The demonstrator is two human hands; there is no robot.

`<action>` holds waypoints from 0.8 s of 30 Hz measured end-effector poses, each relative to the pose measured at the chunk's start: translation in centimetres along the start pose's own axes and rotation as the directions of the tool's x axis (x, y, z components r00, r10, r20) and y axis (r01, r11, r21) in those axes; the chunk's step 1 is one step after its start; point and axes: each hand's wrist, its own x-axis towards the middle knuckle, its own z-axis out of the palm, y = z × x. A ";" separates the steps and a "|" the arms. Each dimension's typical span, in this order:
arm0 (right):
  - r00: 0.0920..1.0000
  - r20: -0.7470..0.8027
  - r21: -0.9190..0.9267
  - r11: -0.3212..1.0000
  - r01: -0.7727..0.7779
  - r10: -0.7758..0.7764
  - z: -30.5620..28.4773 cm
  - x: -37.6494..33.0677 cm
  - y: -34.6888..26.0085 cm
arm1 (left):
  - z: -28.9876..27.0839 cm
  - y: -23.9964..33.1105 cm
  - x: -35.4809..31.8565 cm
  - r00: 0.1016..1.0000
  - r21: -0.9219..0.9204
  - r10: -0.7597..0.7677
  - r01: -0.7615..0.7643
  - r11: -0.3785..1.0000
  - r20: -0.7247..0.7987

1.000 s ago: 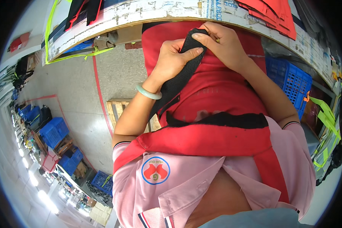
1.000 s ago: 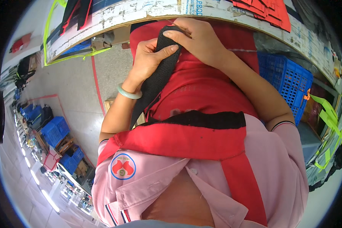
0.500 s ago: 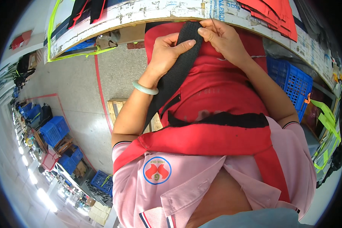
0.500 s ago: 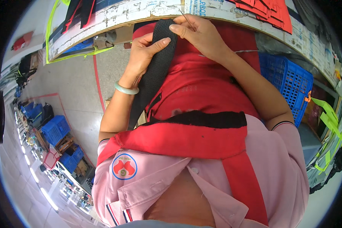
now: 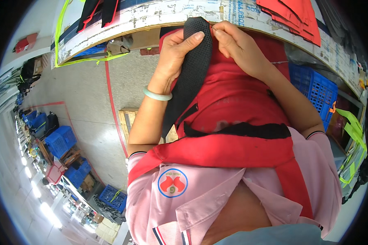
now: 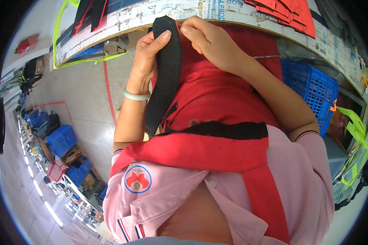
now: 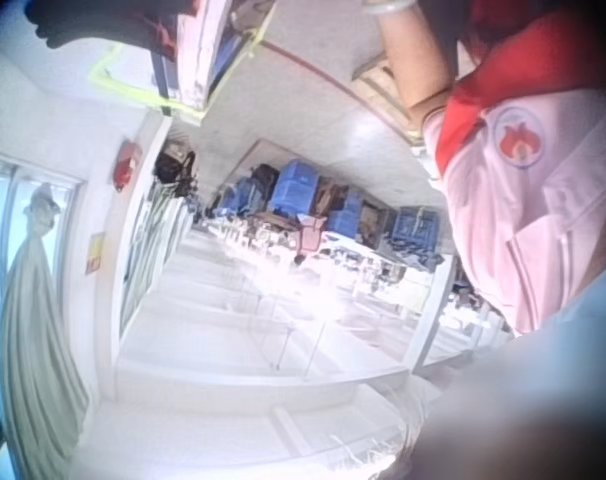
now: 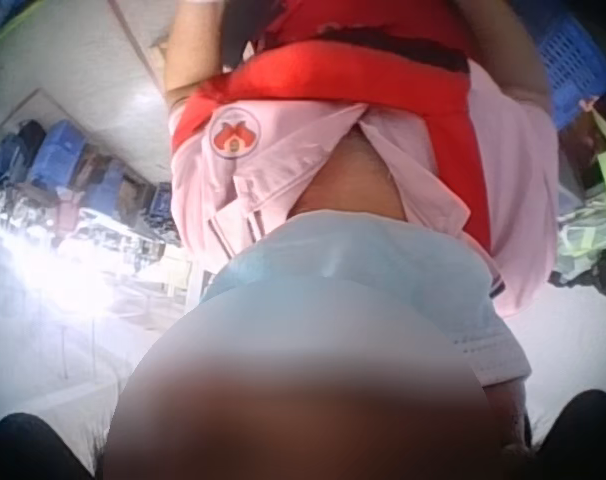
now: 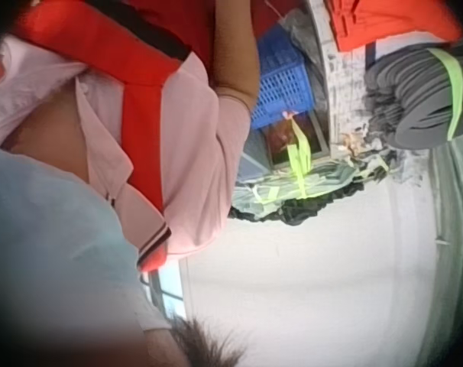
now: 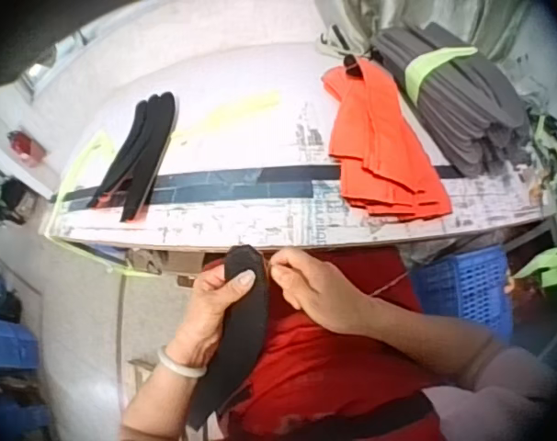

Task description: Manually sewing and assembling components of fabric straps, likely for safety vests or life jackets, at a workbench.

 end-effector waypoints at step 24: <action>0.997 0.073 -0.121 0.992 0.027 -0.018 -0.2 -1.2 -1.6 | -0.2 0.6 -0.4 0.998 -0.014 0.043 -0.042 0.999 0.036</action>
